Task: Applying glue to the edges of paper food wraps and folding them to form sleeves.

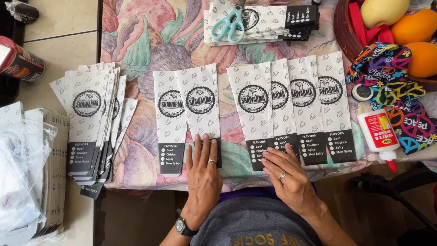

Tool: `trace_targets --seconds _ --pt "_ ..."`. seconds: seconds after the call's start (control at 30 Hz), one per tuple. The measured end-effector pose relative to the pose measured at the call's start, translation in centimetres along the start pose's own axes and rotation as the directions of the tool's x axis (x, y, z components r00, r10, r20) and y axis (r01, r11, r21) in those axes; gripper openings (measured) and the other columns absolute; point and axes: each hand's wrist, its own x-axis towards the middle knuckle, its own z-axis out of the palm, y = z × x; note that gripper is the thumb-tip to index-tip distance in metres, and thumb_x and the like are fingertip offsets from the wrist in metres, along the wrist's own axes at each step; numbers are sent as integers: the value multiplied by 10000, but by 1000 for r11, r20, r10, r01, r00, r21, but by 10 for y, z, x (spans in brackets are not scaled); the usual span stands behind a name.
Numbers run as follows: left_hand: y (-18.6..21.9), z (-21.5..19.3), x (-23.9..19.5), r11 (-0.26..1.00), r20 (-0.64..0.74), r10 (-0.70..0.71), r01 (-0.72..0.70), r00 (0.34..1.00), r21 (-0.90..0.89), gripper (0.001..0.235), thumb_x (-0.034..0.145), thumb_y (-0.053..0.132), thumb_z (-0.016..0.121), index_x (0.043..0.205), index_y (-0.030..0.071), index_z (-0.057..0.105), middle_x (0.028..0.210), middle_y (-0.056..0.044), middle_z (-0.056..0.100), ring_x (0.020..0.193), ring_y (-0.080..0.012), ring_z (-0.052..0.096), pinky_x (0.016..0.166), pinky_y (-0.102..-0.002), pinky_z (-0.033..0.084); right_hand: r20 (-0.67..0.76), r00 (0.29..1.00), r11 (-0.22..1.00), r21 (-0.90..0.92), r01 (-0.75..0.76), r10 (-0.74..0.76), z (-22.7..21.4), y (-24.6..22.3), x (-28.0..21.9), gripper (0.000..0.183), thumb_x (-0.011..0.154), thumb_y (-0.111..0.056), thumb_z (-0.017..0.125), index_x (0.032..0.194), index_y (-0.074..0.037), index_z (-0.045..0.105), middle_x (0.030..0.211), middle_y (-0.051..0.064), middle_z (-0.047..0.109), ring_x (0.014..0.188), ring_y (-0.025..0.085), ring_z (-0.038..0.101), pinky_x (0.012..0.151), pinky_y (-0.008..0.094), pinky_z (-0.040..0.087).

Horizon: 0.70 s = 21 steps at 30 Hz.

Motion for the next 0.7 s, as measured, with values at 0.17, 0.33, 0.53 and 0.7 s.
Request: trace_targets --seconds 0.17,0.33,0.53,0.7 --pt "14 2 0 998 46 39 -37 998 -43 817 824 -166 402 1606 7 240 1682 -213 239 1585 -379 171 1317 -530 139 -16 1000 1000 -10 6 -6 1 -1 0 231 892 42 732 1123 38 721 1210 179 718 1191 340 687 1196 588 415" --pt "48 4 13 990 14 90 -88 996 -110 555 997 -5 418 1550 -34 378 1647 -224 320 1559 -397 237 1282 -555 184 7 1000 1000 -27 2 -2 -1 -3 3 218 911 23 713 1129 36 720 1221 170 717 1202 329 682 1197 577 411" --pt "58 0 14 986 -26 85 -88 996 -143 457 1085 92 415 1526 -29 422 1622 -234 370 1535 -420 307 1253 -549 268 6 1000 1000 -21 -8 8 0 -4 3 217 915 24 706 1130 49 713 1220 181 710 1214 339 670 1192 578 425" --pt "39 -5 7 922 -111 78 -114 991 -369 690 1086 158 610 1646 145 207 1716 -162 218 1610 -411 183 1318 -602 239 -24 999 1000 -1 -23 23 -2 -5 2 250 909 7 727 1154 53 700 1292 202 670 1261 360 644 1212 553 425"
